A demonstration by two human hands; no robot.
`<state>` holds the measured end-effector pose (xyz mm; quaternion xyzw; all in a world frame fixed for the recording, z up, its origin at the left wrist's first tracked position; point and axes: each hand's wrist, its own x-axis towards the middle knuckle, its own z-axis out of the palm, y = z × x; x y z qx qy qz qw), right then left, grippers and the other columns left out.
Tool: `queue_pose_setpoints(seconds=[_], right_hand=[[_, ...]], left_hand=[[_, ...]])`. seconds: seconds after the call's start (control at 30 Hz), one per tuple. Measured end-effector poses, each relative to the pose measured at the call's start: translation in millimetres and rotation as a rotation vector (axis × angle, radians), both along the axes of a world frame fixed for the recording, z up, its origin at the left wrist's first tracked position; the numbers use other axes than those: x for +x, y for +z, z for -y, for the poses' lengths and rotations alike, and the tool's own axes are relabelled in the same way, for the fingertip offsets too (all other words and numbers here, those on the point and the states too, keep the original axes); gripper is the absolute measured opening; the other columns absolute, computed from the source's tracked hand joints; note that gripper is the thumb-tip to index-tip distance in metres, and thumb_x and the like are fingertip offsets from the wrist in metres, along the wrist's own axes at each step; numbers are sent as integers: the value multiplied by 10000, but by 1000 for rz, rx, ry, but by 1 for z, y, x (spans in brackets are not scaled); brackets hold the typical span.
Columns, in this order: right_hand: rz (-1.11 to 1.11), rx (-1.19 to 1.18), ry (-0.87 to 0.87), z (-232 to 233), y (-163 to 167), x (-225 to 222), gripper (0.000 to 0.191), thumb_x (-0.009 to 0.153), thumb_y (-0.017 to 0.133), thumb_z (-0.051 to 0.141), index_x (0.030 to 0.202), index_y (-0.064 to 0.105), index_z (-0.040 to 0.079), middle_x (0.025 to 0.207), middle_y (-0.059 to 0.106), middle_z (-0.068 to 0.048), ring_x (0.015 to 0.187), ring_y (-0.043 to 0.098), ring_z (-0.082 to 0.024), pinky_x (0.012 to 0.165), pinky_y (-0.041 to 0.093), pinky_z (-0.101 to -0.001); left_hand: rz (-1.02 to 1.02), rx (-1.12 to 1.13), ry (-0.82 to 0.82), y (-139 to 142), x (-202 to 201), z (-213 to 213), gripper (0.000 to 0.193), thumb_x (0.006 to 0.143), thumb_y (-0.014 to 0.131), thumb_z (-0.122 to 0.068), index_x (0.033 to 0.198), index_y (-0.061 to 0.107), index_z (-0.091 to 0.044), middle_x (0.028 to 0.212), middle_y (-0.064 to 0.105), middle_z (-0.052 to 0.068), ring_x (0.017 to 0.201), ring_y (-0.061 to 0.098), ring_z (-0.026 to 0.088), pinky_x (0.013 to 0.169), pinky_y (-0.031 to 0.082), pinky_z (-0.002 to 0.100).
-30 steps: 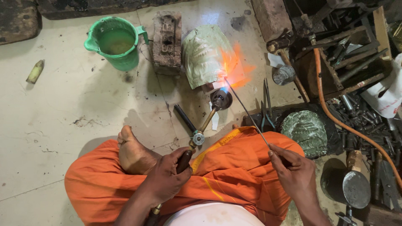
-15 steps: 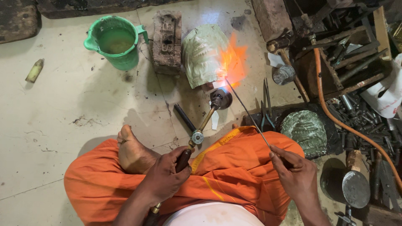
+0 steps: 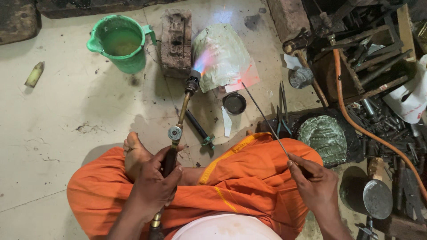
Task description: The person sits on the workshop floor holding a blowtorch in one hand and a thin metal rod in the other, heating the rod in the torch flame and touching it to a white paper-covered mold on a brick. The person repeatedly reheats the rod and works it against the mold, occasionally using a small crucible and pliers nearby.
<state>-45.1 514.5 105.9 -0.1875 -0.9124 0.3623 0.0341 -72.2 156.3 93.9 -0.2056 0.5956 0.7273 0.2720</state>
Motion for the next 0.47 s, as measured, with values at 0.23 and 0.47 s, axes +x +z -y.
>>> queue_pose_setpoints(seconds=[0.23,0.47], right_hand=[[27,26,7,4,4,-1,277,895,751,134,1162,791,71,666,662,13,587,503,-13,530,426,-194],[60,-66,-24,3,3,-2,280,904,747,140,1173,791,76,647,633,15,584,491,-14,518,404,-198]], left_hand=[[82,65,-94,-15,6,-4,481,907,625,-75,1374,585,-183,562,393,-9,359,348,85,333,278,267],[-325,-111,-278,-56,16,-21,343,969,670,-135,1305,633,-83,727,487,-62,619,447,40,539,413,226]])
